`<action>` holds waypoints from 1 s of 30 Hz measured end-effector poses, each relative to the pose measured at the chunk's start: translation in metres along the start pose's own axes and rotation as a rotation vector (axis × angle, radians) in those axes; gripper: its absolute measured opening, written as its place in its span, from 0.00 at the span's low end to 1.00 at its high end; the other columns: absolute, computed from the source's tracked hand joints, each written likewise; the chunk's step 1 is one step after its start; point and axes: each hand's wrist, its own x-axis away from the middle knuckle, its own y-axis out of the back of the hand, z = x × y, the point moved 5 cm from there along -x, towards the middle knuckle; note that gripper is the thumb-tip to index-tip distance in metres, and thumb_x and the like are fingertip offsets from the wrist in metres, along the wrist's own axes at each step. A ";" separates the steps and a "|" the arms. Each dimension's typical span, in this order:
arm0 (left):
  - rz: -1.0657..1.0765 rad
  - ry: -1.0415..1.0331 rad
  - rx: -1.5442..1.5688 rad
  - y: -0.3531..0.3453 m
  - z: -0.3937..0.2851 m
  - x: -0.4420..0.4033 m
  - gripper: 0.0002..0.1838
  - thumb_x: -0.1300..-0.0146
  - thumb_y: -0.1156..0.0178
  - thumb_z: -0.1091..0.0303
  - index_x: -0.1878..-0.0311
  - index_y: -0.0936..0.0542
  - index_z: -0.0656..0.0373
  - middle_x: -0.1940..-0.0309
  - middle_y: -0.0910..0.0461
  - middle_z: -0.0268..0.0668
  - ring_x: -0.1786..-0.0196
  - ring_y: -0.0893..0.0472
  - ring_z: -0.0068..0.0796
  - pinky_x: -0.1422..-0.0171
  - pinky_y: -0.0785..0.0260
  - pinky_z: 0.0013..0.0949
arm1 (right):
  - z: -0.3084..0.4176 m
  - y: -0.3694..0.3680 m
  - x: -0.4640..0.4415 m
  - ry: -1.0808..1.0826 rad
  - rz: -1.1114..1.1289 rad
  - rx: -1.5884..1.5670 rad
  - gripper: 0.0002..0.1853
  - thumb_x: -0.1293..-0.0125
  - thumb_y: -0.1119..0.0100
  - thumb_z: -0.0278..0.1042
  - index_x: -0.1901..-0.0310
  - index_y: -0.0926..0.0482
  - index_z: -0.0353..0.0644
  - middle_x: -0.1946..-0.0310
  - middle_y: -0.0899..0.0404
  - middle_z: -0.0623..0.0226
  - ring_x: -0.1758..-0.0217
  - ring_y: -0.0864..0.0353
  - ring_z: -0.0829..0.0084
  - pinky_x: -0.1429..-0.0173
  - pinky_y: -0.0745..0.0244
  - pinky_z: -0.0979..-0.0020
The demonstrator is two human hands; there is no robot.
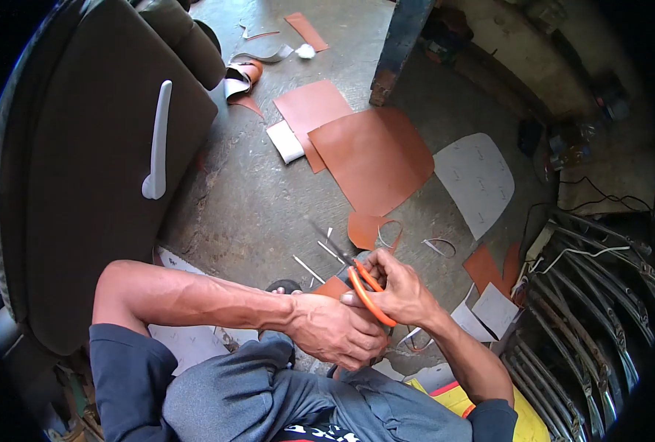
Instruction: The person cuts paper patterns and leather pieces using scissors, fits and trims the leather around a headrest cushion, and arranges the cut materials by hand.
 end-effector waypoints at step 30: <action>0.014 0.670 -0.171 0.004 0.068 -0.047 0.24 0.39 0.38 0.54 0.42 0.25 0.54 0.32 0.29 0.42 0.27 0.30 0.45 0.20 0.42 0.56 | -0.206 -0.001 0.104 -0.095 -0.642 0.258 0.50 0.52 0.21 0.35 0.27 0.38 0.34 0.30 0.37 0.43 0.26 0.37 0.43 0.25 0.36 0.52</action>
